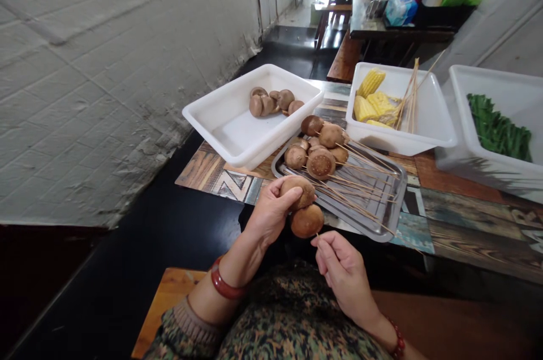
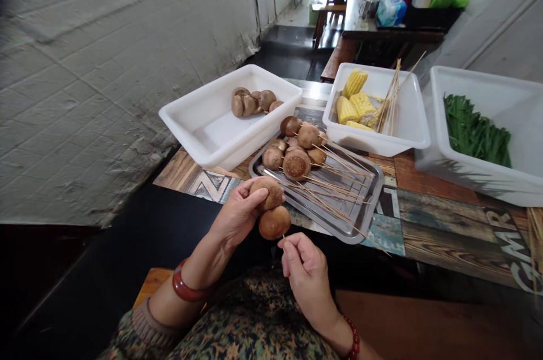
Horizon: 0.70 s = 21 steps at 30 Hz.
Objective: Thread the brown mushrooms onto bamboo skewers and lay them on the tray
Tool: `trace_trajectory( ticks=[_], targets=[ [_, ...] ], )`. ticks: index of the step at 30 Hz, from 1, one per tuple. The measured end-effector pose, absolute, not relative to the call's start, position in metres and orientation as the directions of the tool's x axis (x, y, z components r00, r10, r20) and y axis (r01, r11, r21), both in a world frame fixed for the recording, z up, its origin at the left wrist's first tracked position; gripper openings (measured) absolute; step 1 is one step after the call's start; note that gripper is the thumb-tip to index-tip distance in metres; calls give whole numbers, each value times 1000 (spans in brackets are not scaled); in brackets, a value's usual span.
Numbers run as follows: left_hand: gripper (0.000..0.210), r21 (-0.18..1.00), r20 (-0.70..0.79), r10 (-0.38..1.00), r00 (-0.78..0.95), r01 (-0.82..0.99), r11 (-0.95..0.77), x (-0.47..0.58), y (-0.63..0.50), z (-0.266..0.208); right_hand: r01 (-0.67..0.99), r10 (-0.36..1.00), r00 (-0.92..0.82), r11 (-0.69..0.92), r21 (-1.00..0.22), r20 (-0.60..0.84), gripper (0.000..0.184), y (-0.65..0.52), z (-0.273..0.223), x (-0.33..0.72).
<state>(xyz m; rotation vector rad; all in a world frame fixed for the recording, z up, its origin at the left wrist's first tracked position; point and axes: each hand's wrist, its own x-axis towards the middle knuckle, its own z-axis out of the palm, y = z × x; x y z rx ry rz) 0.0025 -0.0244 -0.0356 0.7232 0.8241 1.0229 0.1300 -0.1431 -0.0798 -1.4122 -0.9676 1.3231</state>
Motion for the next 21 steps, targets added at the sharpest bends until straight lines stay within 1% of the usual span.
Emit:
trace_trajectory(
  ticks=[4, 8, 12, 16, 18, 21],
  targets=[
    [33, 817, -254, 921, 294, -445, 367, 5, -24, -34, -73, 964, 132, -223, -972, -231, 33, -139, -79, 127],
    [33, 812, -234, 923, 305, -460, 358, 7, -23, -36, -102, 964, 133, -218, -971, -231, 34, -133, -78, 128],
    [41, 823, -240, 933, 267, -453, 342, 5, -23, -34, -131, 955, 82, -272, -953, -284, 36, -132, -79, 132],
    [39, 833, -236, 937, 258, -443, 332, 4, -24, -32, -120, 948, 26, -311, -943, -316, 39, -140, -83, 134],
    [39, 826, -239, 935, 261, -452, 337, 6, -26, -33, -138, 950, 37, -302, -943, -309, 40, -144, -86, 134],
    [40, 817, -255, 936, 244, -464, 343, 8, -28, -37, -155, 956, 107, -254, -955, -272, 38, -146, -90, 132]
  ],
)
